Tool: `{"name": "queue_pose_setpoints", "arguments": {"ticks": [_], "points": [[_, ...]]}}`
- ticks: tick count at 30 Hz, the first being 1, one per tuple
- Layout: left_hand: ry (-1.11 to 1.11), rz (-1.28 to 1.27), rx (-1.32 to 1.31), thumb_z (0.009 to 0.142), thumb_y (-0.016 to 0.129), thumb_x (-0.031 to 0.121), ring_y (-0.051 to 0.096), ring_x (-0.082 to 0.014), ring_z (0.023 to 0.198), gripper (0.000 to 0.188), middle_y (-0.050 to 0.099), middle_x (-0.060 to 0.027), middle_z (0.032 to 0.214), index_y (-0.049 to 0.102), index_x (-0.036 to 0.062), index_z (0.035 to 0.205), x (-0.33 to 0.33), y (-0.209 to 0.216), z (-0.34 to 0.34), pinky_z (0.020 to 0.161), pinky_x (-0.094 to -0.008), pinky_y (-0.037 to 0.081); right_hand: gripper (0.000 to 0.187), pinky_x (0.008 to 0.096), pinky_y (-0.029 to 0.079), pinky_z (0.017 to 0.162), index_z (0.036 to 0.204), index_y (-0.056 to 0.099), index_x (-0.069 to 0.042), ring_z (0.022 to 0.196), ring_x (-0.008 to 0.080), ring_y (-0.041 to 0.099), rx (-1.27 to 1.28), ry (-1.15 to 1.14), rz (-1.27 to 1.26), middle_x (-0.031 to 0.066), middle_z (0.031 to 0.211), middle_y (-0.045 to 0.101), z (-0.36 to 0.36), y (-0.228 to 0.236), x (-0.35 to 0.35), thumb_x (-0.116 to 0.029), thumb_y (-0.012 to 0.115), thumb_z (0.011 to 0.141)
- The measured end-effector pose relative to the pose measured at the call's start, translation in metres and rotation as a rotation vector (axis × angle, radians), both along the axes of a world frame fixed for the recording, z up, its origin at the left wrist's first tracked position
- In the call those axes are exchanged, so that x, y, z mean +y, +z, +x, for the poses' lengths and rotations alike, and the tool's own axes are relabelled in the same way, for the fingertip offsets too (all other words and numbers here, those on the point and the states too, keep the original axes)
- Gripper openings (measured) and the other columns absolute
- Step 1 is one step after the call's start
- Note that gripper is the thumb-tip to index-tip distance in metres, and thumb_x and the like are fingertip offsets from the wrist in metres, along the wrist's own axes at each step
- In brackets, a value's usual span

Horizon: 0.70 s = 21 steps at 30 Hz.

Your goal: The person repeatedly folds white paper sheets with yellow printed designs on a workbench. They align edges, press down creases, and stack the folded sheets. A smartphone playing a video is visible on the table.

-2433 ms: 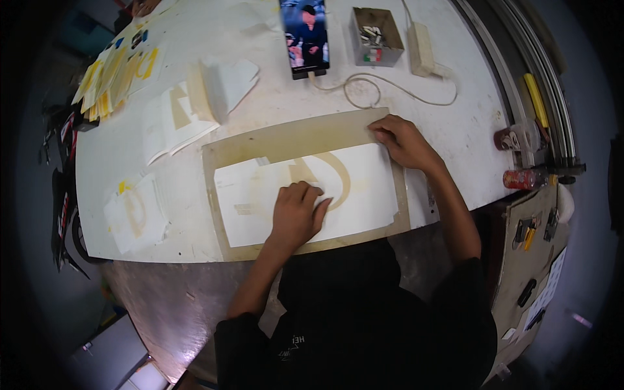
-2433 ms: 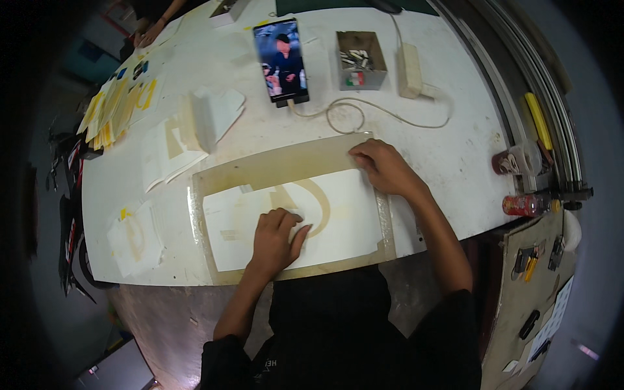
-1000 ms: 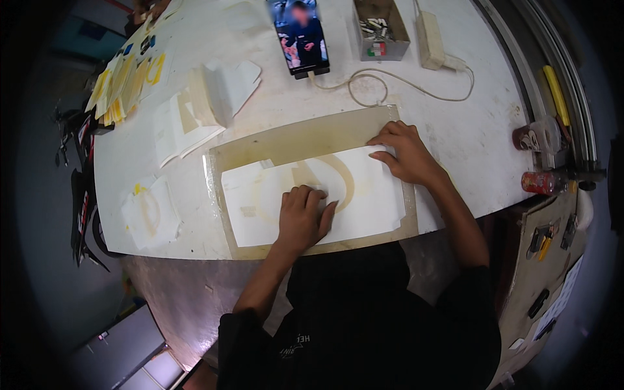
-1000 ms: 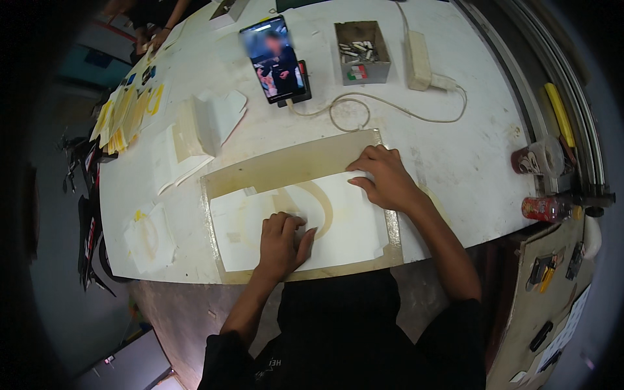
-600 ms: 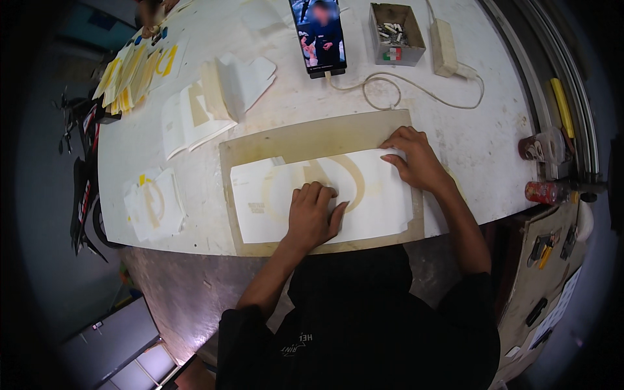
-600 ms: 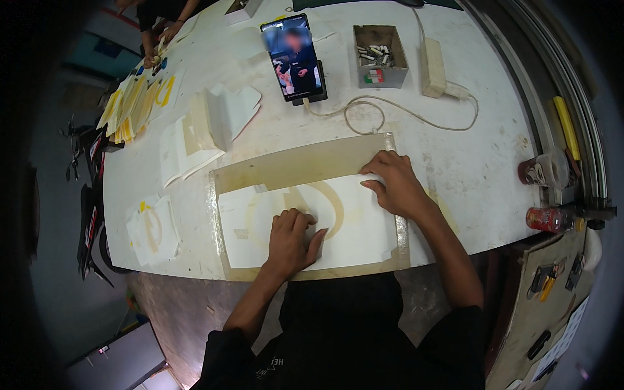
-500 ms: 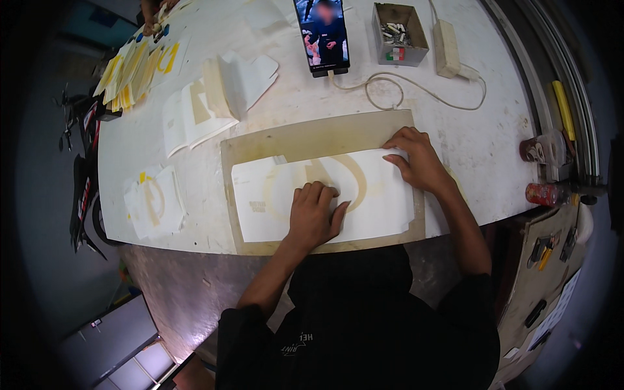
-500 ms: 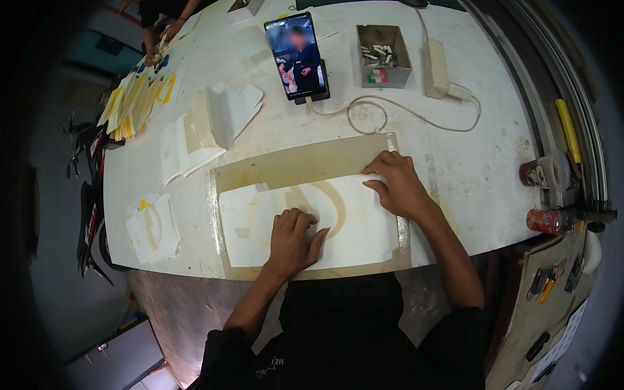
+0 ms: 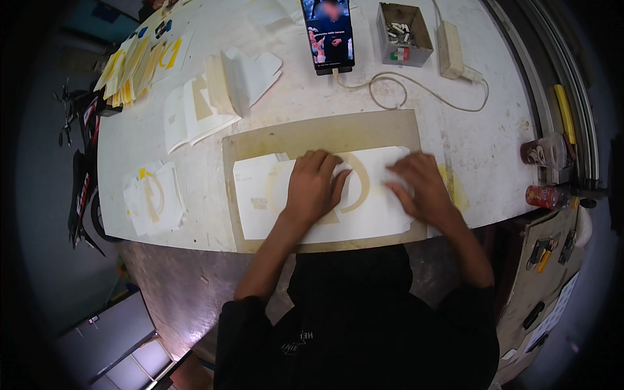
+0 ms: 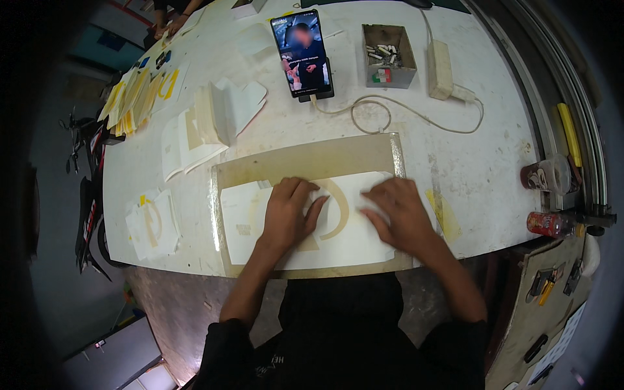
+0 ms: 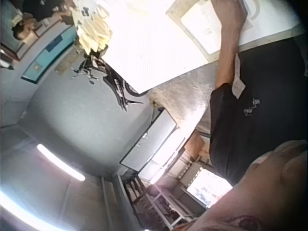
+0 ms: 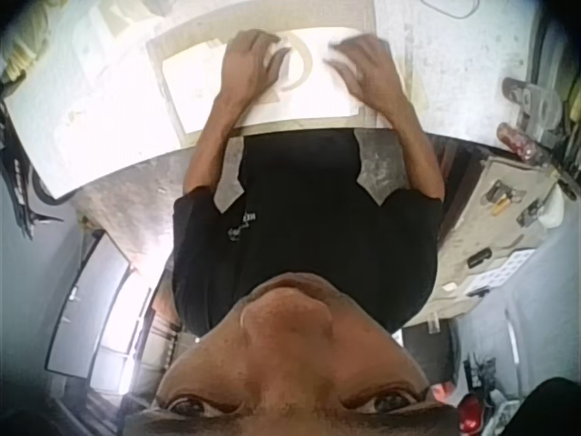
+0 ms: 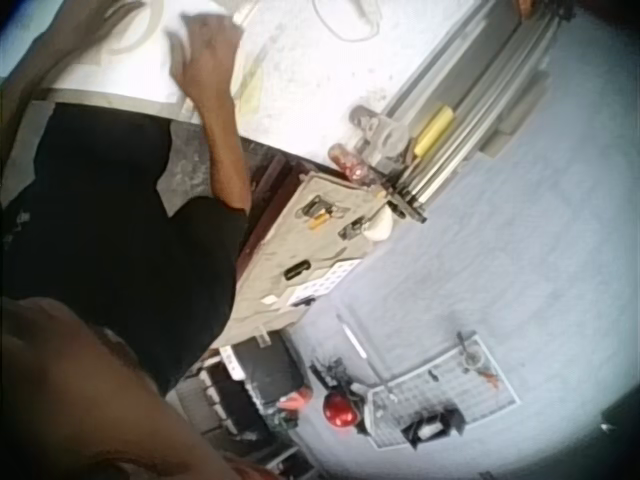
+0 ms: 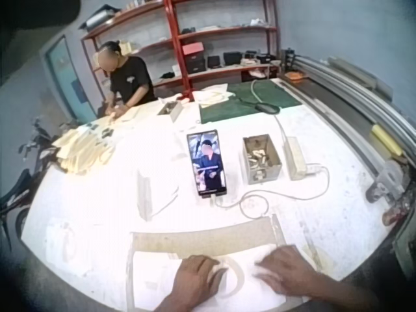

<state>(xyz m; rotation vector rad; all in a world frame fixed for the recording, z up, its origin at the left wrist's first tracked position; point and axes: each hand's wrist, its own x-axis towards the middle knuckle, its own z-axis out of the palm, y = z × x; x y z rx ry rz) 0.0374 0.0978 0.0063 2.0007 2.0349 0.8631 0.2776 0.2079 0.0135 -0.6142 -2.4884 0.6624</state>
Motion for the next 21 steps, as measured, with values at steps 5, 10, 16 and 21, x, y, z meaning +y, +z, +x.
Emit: {"name": "queue_pose_setpoints", "arguments": {"ticks": [5, 10, 16, 21], "points": [[-0.169, 0.004, -0.133, 0.085, 0.081, 0.014, 0.065, -0.0356, 0.1, 0.026, 0.068, -0.0146, 0.105, 0.069, 0.0019, 0.105, 0.043, -0.003, 0.004, 0.087, -0.0445, 0.053, 0.038, 0.0496, 0.049, 0.099, 0.112, 0.073, -0.007, 0.117, 0.0293, 0.062, -0.043, 0.201, -0.01, 0.0089, 0.124, 0.066, 0.036, 0.002, -0.069, -0.019, 0.087, 0.079], [-0.198, -0.139, -0.104, 0.086, 0.08, 0.014, 0.065, -0.0347, 0.1, 0.026, 0.069, -0.0145, 0.104, 0.07, 0.0022, 0.106, 0.051, -0.002, 0.01, 0.088, -0.0434, 0.054, 0.035, 0.0515, 0.048, 0.108, 0.113, 0.073, -0.008, 0.126, 0.0283, 0.061, -0.086, 0.16, 0.071, 0.0071, 0.131, 0.066, 0.047, -0.016, -0.093, -0.019, 0.085, 0.082], [-0.19, -0.151, -0.077, 0.085, 0.081, 0.015, 0.066, -0.034, 0.097, 0.026, 0.07, -0.0141, 0.102, 0.071, 0.0014, 0.105, 0.045, 0.0, 0.018, 0.087, -0.0431, 0.055, 0.024, 0.0515, 0.049, 0.107, 0.106, 0.073, -0.007, 0.124, 0.0278, 0.062, -0.071, 0.136, 0.142, 0.0075, 0.128, 0.068, 0.049, -0.027, -0.097, -0.013, 0.082, 0.085], [-0.187, -0.122, -0.061, 0.084, 0.081, 0.016, 0.066, -0.0336, 0.097, 0.027, 0.07, -0.0142, 0.101, 0.071, 0.0015, 0.104, 0.036, -0.001, 0.023, 0.085, -0.043, 0.055, 0.02, 0.0523, 0.049, 0.104, 0.104, 0.073, -0.006, 0.123, 0.029, 0.063, -0.081, 0.114, 0.184, 0.0079, 0.127, 0.069, 0.049, -0.024, -0.1, -0.01, 0.08, 0.085]]}}
